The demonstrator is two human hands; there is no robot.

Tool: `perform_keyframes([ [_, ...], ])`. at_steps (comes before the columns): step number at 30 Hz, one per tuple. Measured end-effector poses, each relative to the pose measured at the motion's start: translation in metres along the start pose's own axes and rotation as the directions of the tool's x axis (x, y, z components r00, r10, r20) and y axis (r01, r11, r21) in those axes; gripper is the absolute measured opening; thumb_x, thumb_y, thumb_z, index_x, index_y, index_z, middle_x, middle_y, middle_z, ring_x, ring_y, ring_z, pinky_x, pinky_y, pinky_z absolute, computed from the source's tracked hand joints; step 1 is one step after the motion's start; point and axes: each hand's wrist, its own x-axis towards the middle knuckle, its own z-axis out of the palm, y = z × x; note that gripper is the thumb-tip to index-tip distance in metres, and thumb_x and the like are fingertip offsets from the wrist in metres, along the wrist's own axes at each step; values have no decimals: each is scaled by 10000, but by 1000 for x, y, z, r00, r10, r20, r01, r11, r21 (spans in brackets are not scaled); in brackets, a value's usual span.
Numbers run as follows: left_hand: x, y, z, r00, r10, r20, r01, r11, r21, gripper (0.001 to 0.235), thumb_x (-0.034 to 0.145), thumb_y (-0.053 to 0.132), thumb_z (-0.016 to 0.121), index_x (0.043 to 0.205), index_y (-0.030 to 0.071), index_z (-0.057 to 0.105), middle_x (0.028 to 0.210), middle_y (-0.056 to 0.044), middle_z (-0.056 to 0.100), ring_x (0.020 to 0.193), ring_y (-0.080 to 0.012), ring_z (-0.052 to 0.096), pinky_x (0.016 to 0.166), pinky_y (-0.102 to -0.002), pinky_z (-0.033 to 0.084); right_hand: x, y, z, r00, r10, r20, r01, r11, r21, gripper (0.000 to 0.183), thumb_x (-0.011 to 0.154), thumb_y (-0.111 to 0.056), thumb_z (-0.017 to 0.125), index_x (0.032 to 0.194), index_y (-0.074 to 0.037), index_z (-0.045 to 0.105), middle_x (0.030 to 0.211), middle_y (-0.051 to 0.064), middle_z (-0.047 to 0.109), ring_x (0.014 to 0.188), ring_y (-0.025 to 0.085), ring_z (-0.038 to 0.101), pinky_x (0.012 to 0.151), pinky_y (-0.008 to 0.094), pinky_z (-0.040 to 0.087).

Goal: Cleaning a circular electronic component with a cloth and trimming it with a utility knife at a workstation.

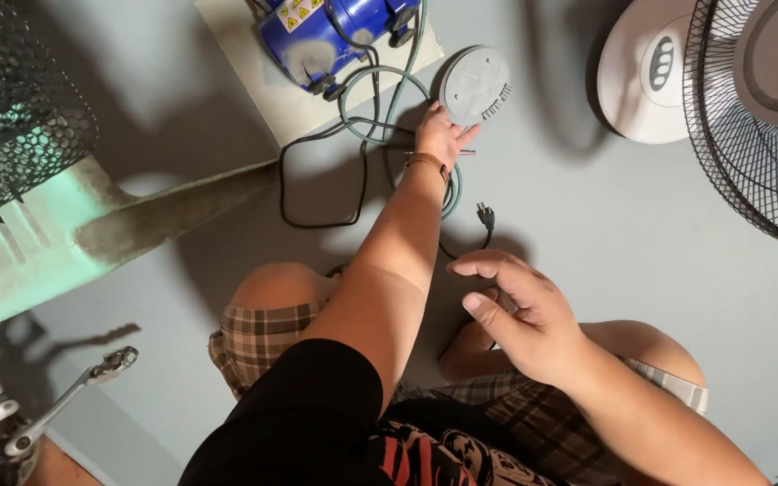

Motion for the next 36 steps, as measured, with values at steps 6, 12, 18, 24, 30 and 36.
perform_keyframes([
  [6, 31, -1, -17, 996, 82, 20, -82, 996, -20, 484, 1163, 275, 232, 1642, 243, 171, 1710, -178, 174, 1533, -442, 253, 1201, -616, 379, 5, 2, -2, 999, -36, 5, 36, 999, 11, 242, 942, -74, 686, 1165, 15, 718, 1150, 157, 742, 1046, 277, 739, 841, 426, 564],
  [12, 4, 13, 2, 995, 96, 16, -96, 995, -13, 491, 1157, 279, 211, 1643, 240, 162, 1721, -170, 139, 1547, -423, 230, 1221, -592, 362, 9, 3, -2, 998, -65, 19, 65, 997, 36, 234, 940, -43, 679, 1159, 32, 715, 1123, 181, 746, 1026, 262, 732, 863, 428, 562],
  [18, 6, 5, -2, 999, 39, -26, -37, 996, 82, 502, 1138, 252, 209, 1637, 224, 164, 1716, -191, 140, 1531, -428, 258, 1228, -592, 347, 9, 5, -1, 1000, 10, 29, -15, 986, 167, 211, 965, -41, 631, 1162, 7, 691, 1147, 166, 731, 527, 105, 734, 461, 204, 559],
  [24, 39, -16, -26, 1000, 18, -10, -16, 984, 179, 509, 1123, 179, 222, 1631, 162, 192, 1671, -258, 237, 1494, -439, 339, 1224, -598, 344, 9, -6, 4, 999, 20, 39, -29, 967, 254, 213, 964, 1, 607, 1162, 40, 676, 1148, 190, 709, 466, 134, 732, 337, 186, 517],
  [30, 212, -49, -110, 999, 40, 38, -48, 322, 946, 276, 1012, 220, 472, 1271, 203, 568, 1191, -64, 597, 1014, -211, 615, 826, -348, 542, 8, -8, 9, 999, 33, 37, -41, 972, 232, 200, 950, -19, 636, 1139, 25, 684, 1146, 184, 708, 398, 195, 712, 265, 212, 478],
  [36, 57, 2, -30, 951, 295, -96, -65, 492, 868, 258, 947, 148, 547, 1110, 67, 731, 831, -226, 775, 648, -323, 783, 554, -422, 714, 15, -19, -3, 994, -105, -12, 105, 994, 2, 234, 953, -84, 682, 1170, -1, 708, 1105, 179, 723, 769, 284, 730, 634, 389, 538],
])
